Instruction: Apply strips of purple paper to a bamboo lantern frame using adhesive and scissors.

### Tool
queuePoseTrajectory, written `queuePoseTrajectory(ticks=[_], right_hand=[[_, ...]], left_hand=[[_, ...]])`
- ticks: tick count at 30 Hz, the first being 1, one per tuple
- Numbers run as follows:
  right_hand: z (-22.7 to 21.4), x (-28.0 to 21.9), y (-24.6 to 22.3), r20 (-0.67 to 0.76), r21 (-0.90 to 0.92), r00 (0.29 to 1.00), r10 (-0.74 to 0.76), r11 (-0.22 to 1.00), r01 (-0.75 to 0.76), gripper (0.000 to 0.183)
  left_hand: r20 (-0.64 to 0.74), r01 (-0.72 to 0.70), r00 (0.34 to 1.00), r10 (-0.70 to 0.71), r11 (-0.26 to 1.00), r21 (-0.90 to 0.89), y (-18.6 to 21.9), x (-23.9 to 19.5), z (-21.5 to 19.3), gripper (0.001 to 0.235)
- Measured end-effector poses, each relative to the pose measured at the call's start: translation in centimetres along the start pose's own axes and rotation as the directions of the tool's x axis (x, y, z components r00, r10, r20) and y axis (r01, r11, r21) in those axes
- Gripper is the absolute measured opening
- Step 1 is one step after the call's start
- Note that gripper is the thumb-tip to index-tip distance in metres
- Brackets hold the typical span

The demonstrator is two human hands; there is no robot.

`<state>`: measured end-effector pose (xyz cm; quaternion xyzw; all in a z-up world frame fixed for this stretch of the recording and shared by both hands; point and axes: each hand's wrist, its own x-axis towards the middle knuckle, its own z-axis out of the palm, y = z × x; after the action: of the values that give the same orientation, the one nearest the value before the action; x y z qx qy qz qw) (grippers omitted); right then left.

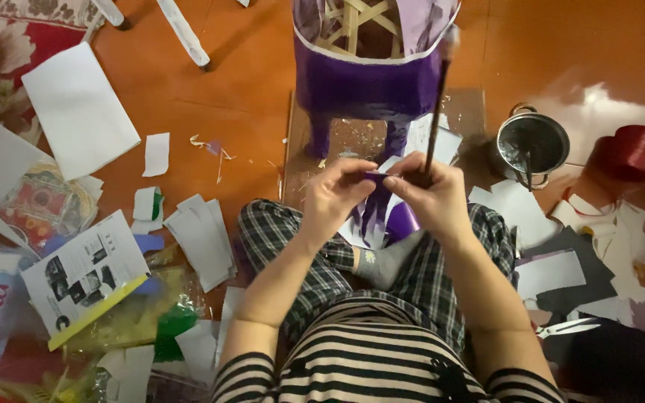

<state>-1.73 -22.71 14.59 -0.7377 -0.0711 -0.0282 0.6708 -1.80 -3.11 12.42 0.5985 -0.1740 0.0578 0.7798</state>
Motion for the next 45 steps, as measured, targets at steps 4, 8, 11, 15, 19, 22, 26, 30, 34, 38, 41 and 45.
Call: queuePoseTrajectory(ticks=[4,8,11,15,19,22,26,30,34,38,41,45], right_hand=[[-0.1,1.4,-2.3,0.011,-0.027,0.995,-0.099,0.995,0.099,0.010],[-0.3,2.6,-3.0,0.000,0.005,0.990,-0.144,0.990,0.144,0.010],[-0.2,2.6,-3.6,0.011,0.006,0.980,-0.197,0.980,0.197,0.010],[0.3,2.6,-3.6,0.005,0.009,0.972,-0.237,0.972,0.237,0.010],[0.2,2.1,-2.0,-0.031,-0.061,0.980,-0.194,0.979,0.192,0.011],[-0.7,0.5,1.9,-0.021,-0.109,0.979,-0.204,0.974,0.201,0.020],[-0.9,-3.6,3.9,0.047,-0.344,0.945,-0.324,0.883,0.320,0.026],[-0.6,-4.7,5.4,0.013,-0.458,0.954,-0.301,0.846,0.273,0.030],[-0.7,-4.9,6.3,-0.014,-0.497,0.965,-0.263,0.839,0.222,0.030],[-1.3,-4.8,8.2,-0.016,-0.456,0.969,-0.245,0.865,0.211,0.028],[-1.2,-5.1,9.5,-0.010,-0.439,0.964,-0.266,0.867,0.235,0.027],[-6.5,-3.3,16.6,-0.055,-0.476,0.958,-0.281,0.851,0.222,0.032]], left_hand=[[-0.004,-0.008,1.000,0.008,0.992,0.125,0.4,1.7,0.3,0.019],[-0.097,0.007,0.995,0.000,0.997,0.071,1.9,2.7,1.1,0.018],[-0.089,0.007,0.996,-0.002,0.998,0.059,1.3,2.8,0.7,0.018],[-0.025,0.172,0.984,-0.176,0.979,-0.110,4.9,3.7,1.6,0.023],[-0.046,0.171,0.983,-0.176,0.981,-0.094,0.5,3.4,-0.1,0.025],[-0.178,0.091,0.978,-0.110,0.990,-0.112,-2.8,3.5,-2.3,0.024],[-0.279,0.018,0.953,-0.120,0.939,-0.344,-3.6,3.8,-3.7,0.021],[-0.238,0.045,0.960,-0.147,0.920,-0.389,-3.0,3.3,-2.7,0.021],[-0.160,0.144,0.970,-0.184,0.961,-0.237,-2.7,3.0,-1.8,0.025],[-0.102,0.145,0.980,-0.168,0.969,-0.198,-2.8,2.9,-1.6,0.028],[-0.084,0.171,0.977,-0.194,0.960,-0.223,-2.2,3.1,-1.2,0.029],[-0.077,0.244,0.964,-0.256,0.959,-0.142,-4.2,2.5,-2.0,0.024]])
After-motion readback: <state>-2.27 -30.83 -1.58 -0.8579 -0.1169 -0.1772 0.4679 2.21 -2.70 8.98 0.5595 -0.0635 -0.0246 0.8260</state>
